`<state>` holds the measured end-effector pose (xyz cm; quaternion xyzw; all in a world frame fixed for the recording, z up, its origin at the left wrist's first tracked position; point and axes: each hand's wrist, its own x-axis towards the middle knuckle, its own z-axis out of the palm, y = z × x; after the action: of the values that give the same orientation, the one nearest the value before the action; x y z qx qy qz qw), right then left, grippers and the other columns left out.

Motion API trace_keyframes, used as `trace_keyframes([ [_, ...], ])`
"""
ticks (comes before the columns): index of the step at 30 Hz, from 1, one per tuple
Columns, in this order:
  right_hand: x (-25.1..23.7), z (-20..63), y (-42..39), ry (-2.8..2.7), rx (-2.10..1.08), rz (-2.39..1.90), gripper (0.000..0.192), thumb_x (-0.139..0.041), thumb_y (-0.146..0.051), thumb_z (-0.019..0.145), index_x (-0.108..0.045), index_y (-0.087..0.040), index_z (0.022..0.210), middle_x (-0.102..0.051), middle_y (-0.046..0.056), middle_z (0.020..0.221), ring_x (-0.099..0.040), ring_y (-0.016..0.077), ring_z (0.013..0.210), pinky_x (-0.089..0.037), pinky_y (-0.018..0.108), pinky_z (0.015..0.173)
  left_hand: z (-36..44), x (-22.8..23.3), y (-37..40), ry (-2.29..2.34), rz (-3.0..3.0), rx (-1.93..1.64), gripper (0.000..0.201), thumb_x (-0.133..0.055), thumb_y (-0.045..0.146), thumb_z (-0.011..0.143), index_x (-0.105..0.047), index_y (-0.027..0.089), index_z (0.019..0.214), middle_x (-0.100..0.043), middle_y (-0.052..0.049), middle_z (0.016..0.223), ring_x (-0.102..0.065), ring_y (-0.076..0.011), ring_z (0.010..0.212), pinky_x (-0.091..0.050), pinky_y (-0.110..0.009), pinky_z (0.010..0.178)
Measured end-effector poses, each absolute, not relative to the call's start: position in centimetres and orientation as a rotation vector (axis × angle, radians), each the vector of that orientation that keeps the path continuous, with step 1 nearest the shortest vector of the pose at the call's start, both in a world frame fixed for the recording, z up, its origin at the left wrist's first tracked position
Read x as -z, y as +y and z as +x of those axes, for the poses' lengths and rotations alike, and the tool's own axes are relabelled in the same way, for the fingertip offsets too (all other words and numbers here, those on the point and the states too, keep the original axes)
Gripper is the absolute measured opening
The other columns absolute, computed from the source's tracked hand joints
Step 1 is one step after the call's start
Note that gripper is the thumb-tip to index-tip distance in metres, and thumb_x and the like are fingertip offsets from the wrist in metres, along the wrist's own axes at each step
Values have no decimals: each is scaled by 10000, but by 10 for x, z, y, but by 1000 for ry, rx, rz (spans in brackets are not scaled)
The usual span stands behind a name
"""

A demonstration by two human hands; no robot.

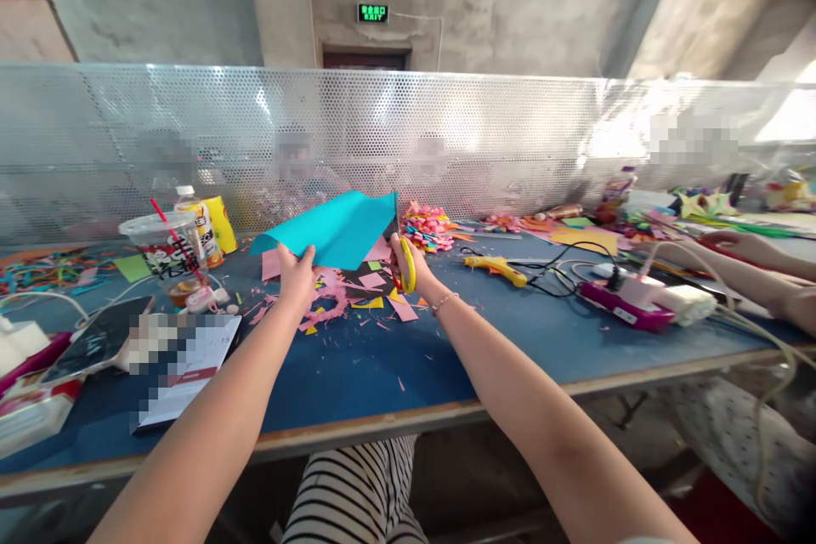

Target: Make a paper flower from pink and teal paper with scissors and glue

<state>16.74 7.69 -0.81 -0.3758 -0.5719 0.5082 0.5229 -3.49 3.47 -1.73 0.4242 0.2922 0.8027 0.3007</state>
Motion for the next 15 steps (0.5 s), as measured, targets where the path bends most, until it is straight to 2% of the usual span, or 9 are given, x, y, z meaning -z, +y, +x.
trace_keyframes([
  [8, 9, 174, 73, -1377, -1393, -774, 430, -439, -639, 771, -426, -210, 739, -377, -64, 478, -297, 53, 336, -218, 180, 305, -44, 15, 39, 802, 1318, -2289, 420, -635, 294, 724, -439, 222, 1088, -554, -100, 1162, -575, -201, 1009, -438, -397, 920],
  [15, 6, 174, 74, -1363, -1459, -787, 473, -449, -678, 732, -444, -205, 728, -395, -56, 484, -353, 57, 354, -281, 184, 325, -49, 10, 36, 921, 1514, -2284, 509, -623, 360, 739, -410, 215, 1178, -516, -116, 1227, -475, -233, 1172, -342, -413, 1020],
])
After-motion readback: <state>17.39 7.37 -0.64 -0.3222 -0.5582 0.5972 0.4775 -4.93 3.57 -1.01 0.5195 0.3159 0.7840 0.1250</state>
